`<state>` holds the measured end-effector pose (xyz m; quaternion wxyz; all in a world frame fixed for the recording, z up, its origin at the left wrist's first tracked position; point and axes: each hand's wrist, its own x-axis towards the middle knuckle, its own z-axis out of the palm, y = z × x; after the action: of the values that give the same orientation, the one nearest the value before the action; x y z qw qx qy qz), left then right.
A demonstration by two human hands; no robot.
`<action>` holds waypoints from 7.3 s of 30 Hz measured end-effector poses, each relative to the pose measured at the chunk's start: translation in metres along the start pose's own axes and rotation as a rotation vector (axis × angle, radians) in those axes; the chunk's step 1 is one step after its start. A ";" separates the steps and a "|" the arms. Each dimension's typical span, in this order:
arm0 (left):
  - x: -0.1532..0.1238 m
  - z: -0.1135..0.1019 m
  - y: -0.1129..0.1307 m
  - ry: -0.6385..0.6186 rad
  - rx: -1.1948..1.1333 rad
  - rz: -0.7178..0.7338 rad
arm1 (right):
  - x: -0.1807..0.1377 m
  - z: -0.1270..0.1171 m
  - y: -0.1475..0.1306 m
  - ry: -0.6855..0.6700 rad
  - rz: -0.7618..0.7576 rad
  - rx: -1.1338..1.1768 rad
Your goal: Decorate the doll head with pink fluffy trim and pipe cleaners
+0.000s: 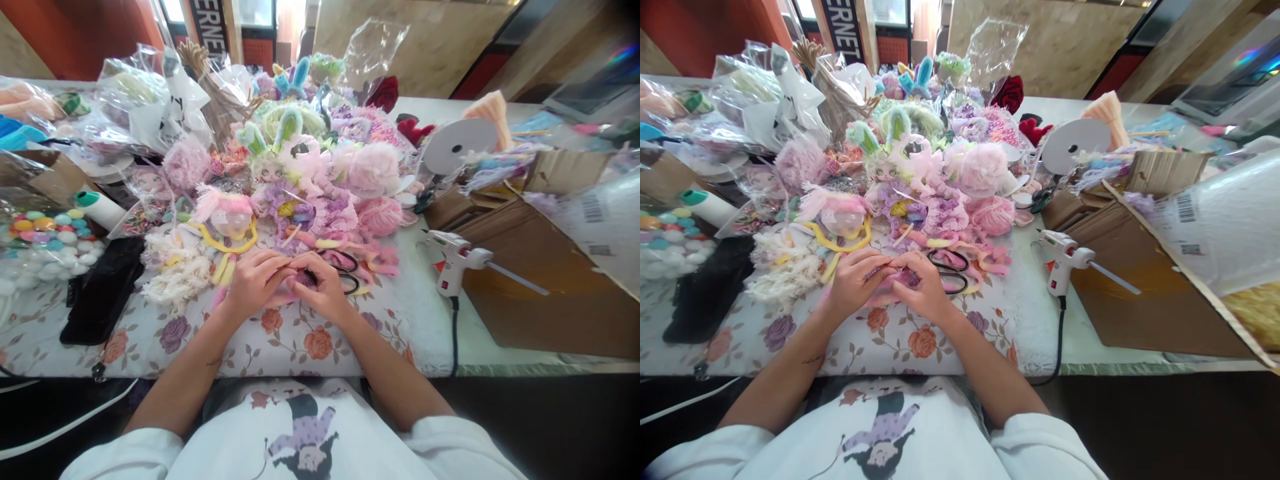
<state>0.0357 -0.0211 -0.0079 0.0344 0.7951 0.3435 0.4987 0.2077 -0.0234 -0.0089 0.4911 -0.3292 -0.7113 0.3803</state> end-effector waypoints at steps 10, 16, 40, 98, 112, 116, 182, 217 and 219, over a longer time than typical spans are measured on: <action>-0.005 0.008 0.003 0.037 0.067 0.025 | -0.004 0.006 0.003 0.071 0.002 0.102; -0.002 0.005 0.003 0.080 0.069 0.035 | -0.003 0.001 -0.001 0.018 0.094 0.143; 0.002 -0.001 -0.001 -0.097 0.004 -0.021 | -0.003 -0.001 -0.005 -0.075 0.190 0.197; 0.002 -0.016 -0.007 -0.125 -0.308 -0.313 | -0.001 -0.008 -0.004 -0.014 -0.184 -0.219; 0.002 -0.016 -0.007 -0.114 -0.344 -0.296 | 0.000 -0.007 -0.013 -0.012 -0.062 -0.067; 0.001 -0.016 -0.009 -0.112 -0.325 -0.295 | -0.001 -0.008 -0.014 -0.025 -0.005 -0.025; 0.007 -0.007 0.012 -0.211 -0.467 -0.680 | 0.005 -0.010 0.000 0.028 0.438 0.373; 0.005 -0.003 0.012 -0.169 -0.623 -0.851 | 0.003 -0.008 -0.003 0.046 0.287 0.175; 0.006 -0.003 0.011 -0.154 -0.643 -0.870 | 0.002 -0.007 -0.003 0.046 0.307 0.180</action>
<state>0.0405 -0.0275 0.0027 0.5039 0.5632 0.4673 0.4588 0.2140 -0.0219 -0.0041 0.4709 -0.3975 -0.6042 0.5052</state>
